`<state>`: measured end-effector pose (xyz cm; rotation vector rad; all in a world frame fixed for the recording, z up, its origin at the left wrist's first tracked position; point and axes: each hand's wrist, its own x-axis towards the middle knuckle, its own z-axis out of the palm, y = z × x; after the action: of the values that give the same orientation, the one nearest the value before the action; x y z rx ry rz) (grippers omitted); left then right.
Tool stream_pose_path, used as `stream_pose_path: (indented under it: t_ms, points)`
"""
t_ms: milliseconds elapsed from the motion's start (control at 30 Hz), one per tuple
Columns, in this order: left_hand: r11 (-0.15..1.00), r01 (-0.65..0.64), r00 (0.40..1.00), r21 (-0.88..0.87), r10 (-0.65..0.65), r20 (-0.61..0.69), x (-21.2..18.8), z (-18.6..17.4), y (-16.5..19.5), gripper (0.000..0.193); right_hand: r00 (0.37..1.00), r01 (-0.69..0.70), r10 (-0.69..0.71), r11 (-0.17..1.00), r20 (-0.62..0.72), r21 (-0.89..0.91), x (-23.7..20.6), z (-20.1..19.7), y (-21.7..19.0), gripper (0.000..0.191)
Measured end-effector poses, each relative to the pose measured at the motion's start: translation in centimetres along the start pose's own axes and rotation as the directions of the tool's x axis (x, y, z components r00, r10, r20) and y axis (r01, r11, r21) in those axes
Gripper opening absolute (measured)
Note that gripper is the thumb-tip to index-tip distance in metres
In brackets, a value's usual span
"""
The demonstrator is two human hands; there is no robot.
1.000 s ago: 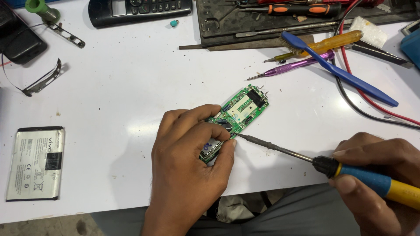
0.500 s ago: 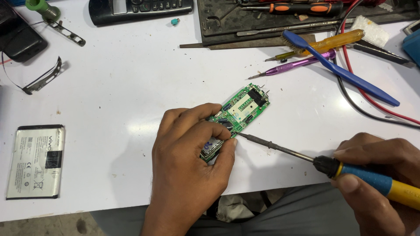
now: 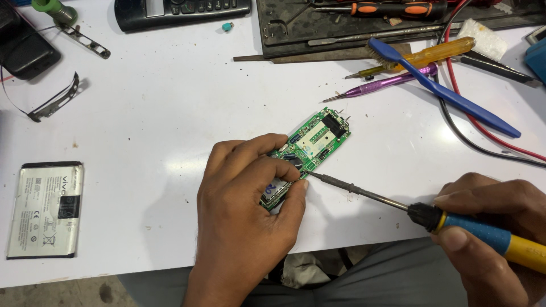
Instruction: The person works on a disassembled feature phone at a repair bench. They scrub the keypad and housing with a toothbrush, reposition the phone body, then use a soldering iron to solder points on the exposed green circuit board while holding the board steady with the other hand.
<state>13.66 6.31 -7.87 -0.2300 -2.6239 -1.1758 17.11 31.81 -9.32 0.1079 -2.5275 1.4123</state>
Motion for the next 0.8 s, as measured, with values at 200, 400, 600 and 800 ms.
stream_pose_path:
  t_ms: [200,400,600,800]
  points:
    - [1.000,-0.002,1.000,0.005,0.002,-0.007,0.0,0.0,0.0,0.015,1.000,-0.005,0.005,1.000,0.013,0.003,0.1,0.0,-0.1,0.022]
    - [0.999,-0.028,0.999,-0.021,0.027,-0.040,0.0,-0.1,0.2,0.014,0.999,0.050,-0.050,0.999,-0.001,-0.007,-0.3,-0.1,0.3,0.020]
    - [0.999,-0.036,0.998,0.007,0.036,-0.045,0.0,0.1,0.3,0.012,0.969,0.248,-0.248,0.968,0.009,-0.036,-0.9,0.0,0.7,0.006]
    - [0.995,-0.080,0.995,0.056,0.083,-0.055,-0.1,0.3,0.3,0.010,0.968,0.251,-0.251,0.967,0.017,-0.039,-0.9,-0.2,0.9,0.005]
